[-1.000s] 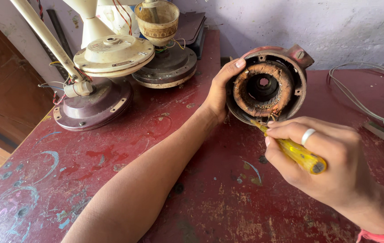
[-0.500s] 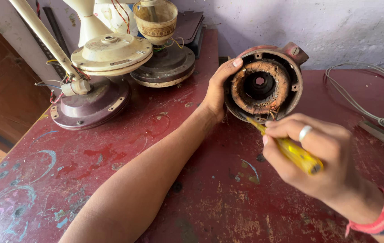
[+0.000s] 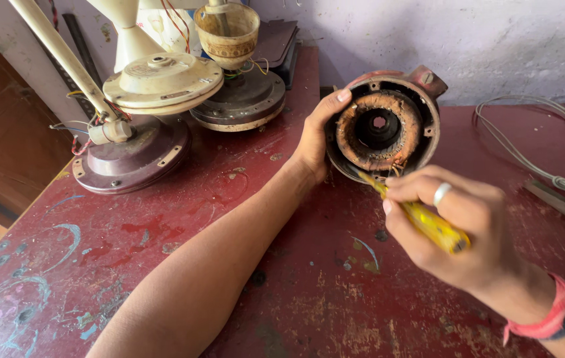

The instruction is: The person uses a yellow-handled screwdriver to scrape and clean the interior copper windings of a disassembled motor housing. They rotate the housing to access different sections while continuing to scrape away debris and residue from the inner surface.

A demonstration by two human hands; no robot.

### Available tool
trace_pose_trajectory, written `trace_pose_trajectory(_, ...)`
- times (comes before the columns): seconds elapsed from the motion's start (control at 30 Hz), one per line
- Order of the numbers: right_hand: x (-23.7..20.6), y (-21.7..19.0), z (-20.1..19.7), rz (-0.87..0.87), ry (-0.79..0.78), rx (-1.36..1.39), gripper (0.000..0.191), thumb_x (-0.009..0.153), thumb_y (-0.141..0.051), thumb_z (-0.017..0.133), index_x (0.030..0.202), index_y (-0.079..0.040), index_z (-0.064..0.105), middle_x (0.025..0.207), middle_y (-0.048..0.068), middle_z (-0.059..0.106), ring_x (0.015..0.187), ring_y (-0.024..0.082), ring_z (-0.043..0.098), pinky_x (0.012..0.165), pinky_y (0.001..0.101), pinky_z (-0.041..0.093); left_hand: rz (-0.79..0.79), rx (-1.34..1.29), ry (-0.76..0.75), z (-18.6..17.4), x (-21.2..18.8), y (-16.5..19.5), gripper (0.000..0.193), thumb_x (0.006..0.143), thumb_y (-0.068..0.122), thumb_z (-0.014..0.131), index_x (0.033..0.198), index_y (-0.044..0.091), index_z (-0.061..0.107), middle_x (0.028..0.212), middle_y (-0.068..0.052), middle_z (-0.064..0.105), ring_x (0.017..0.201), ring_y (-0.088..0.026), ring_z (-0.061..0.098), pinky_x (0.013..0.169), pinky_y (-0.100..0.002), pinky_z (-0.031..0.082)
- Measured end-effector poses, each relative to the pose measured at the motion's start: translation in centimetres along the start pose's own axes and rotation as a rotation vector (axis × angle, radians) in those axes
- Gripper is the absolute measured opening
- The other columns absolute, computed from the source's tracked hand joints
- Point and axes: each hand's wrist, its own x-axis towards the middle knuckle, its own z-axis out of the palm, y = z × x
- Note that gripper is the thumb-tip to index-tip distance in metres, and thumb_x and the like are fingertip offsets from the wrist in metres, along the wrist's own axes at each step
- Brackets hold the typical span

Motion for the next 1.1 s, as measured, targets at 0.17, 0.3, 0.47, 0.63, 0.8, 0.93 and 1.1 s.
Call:
trace_pose_trajectory(0.17, 0.00, 0.01, 0.07, 0.008, 0.012, 0.024, 0.007, 0.083, -0.002, 0.073, 0.088, 0.000, 0.068, 0.091, 0.014, 0.074, 0.080, 0.018, 0.076, 0.069, 0.0278, 0.059, -0.020, -0.001, 0.009, -0.02, -0.06, 0.09, 0.071, 0.078, 0.051, 0.075, 0.132, 0.008, 0.059, 0.126, -0.017, 0.065, 0.119, -0.032, 0.059, 0.106, -0.047, 0.047)
trace_pose_trajectory(0.3, -0.10, -0.06, 0.02, 0.001, 0.009, -0.007, 0.007, 0.083, -0.002, 0.072, 0.088, 0.001, 0.069, 0.091, 0.014, 0.075, 0.079, 0.018, 0.076, 0.069, 0.0281, 0.058, -0.001, 0.012, 0.005, 0.12, -0.01, 0.11, 0.074, 0.077, 0.052, 0.075, 0.134, 0.008, 0.058, 0.129, -0.018, 0.063, 0.121, -0.033, 0.057, 0.107, -0.047, 0.046)
trace_pose_trajectory(0.47, -0.05, -0.08, 0.03, 0.052, -0.004, 0.011, 0.007, 0.083, -0.002, 0.073, 0.088, 0.002, 0.069, 0.091, 0.014, 0.074, 0.078, 0.017, 0.076, 0.066, 0.0270, 0.058, -0.015, 0.052, 0.029, 0.21, -0.08, 0.14, 0.077, 0.076, 0.053, 0.074, 0.136, 0.008, 0.057, 0.129, -0.018, 0.063, 0.121, -0.033, 0.057, 0.106, -0.048, 0.046)
trace_pose_trajectory(0.63, -0.01, 0.01, -0.02, -0.036, 0.023, -0.011, 0.007, 0.082, -0.002, 0.072, 0.087, 0.001, 0.067, 0.091, 0.014, 0.074, 0.079, 0.018, 0.075, 0.070, 0.0285, 0.058, 0.006, 0.053, 0.046, 0.18, 0.02, 0.14, 0.077, 0.077, 0.052, 0.075, 0.137, 0.008, 0.056, 0.130, -0.017, 0.062, 0.123, -0.032, 0.056, 0.109, -0.047, 0.044)
trace_pose_trajectory(0.8, -0.11, 0.26, 0.01, 0.022, 0.021, 0.007, 0.006, 0.084, -0.001, 0.072, 0.088, 0.000, 0.068, 0.091, 0.014, 0.074, 0.079, 0.019, 0.076, 0.069, 0.0279, 0.057, 0.019, 0.047, 0.026, 0.11, 0.13, 0.04, 0.077, 0.077, 0.051, 0.075, 0.137, 0.008, 0.056, 0.129, -0.017, 0.062, 0.122, -0.032, 0.057, 0.108, -0.048, 0.045)
trace_pose_trajectory(0.93, -0.24, 0.41, 0.06, -0.008, 0.023, -0.022, 0.007, 0.085, -0.002, 0.072, 0.088, 0.000, 0.066, 0.093, 0.015, 0.073, 0.082, 0.020, 0.076, 0.071, 0.0281, 0.058, 0.019, 0.048, 0.021, -0.06, 0.10, -0.02, 0.077, 0.077, 0.050, 0.076, 0.137, 0.007, 0.056, 0.129, -0.017, 0.062, 0.122, -0.031, 0.057, 0.108, -0.047, 0.045)
trace_pose_trajectory(1.1, -0.35, 0.42, 0.04, -0.010, 0.029, 0.007, 0.006, 0.086, -0.002, 0.071, 0.090, 0.000, 0.067, 0.092, 0.013, 0.073, 0.083, 0.019, 0.075, 0.071, 0.0276, 0.058, 0.036, 0.040, 0.032, -0.15, 0.23, -0.11, 0.076, 0.078, 0.048, 0.077, 0.137, 0.006, 0.056, 0.130, -0.018, 0.062, 0.123, -0.031, 0.057, 0.108, -0.046, 0.045)
